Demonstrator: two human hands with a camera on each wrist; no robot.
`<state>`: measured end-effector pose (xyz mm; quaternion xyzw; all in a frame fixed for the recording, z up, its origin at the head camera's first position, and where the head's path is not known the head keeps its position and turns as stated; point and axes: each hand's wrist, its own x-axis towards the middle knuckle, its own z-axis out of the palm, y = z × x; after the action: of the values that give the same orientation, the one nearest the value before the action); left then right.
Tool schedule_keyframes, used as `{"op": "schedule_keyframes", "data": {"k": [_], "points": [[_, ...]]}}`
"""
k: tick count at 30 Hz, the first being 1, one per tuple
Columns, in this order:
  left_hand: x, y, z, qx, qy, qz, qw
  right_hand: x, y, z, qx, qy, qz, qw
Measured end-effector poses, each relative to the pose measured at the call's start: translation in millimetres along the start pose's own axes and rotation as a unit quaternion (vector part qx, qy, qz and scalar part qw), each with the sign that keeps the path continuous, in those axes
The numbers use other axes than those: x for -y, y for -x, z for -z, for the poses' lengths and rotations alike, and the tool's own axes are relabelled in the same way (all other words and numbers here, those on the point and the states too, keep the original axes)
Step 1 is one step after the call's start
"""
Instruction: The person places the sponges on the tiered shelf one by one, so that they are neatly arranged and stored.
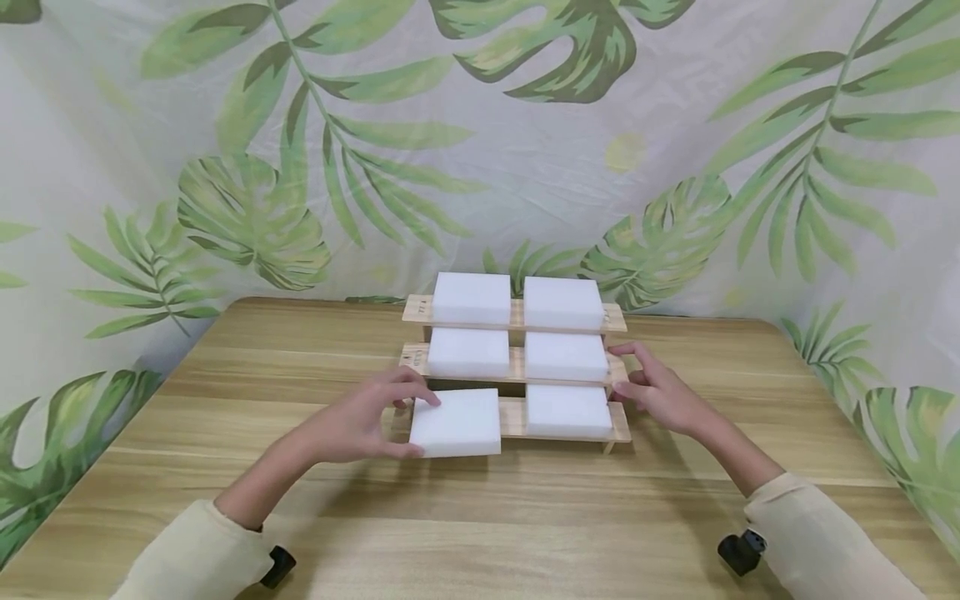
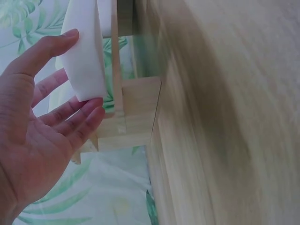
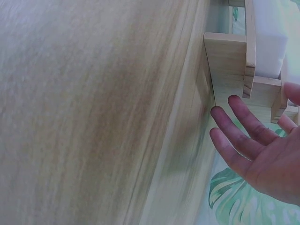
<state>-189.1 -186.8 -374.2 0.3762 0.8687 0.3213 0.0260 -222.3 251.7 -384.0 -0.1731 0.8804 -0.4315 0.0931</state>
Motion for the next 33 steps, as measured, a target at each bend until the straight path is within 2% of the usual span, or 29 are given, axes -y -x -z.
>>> {"op": "schedule_keyframes", "data": {"k": [7, 15, 33], "points": [[-3.2, -6.2, -6.1, 0.003, -0.006, -0.01, 0.9999, 0.0, 0.1, 0.3, -0.002, 0.002, -0.001, 1.0], [-2.3, -9.3, -9.8, 0.0, -0.041, -0.026, 0.9988, 1.2, 0.6, 0.5, -0.003, 0.005, -0.004, 1.0], [-6.4, -9.1, -8.5, -0.002, -0.069, -0.002, 0.9976, 2.0, -0.3, 0.7, 0.0, 0.009, -0.006, 0.9999]]}}
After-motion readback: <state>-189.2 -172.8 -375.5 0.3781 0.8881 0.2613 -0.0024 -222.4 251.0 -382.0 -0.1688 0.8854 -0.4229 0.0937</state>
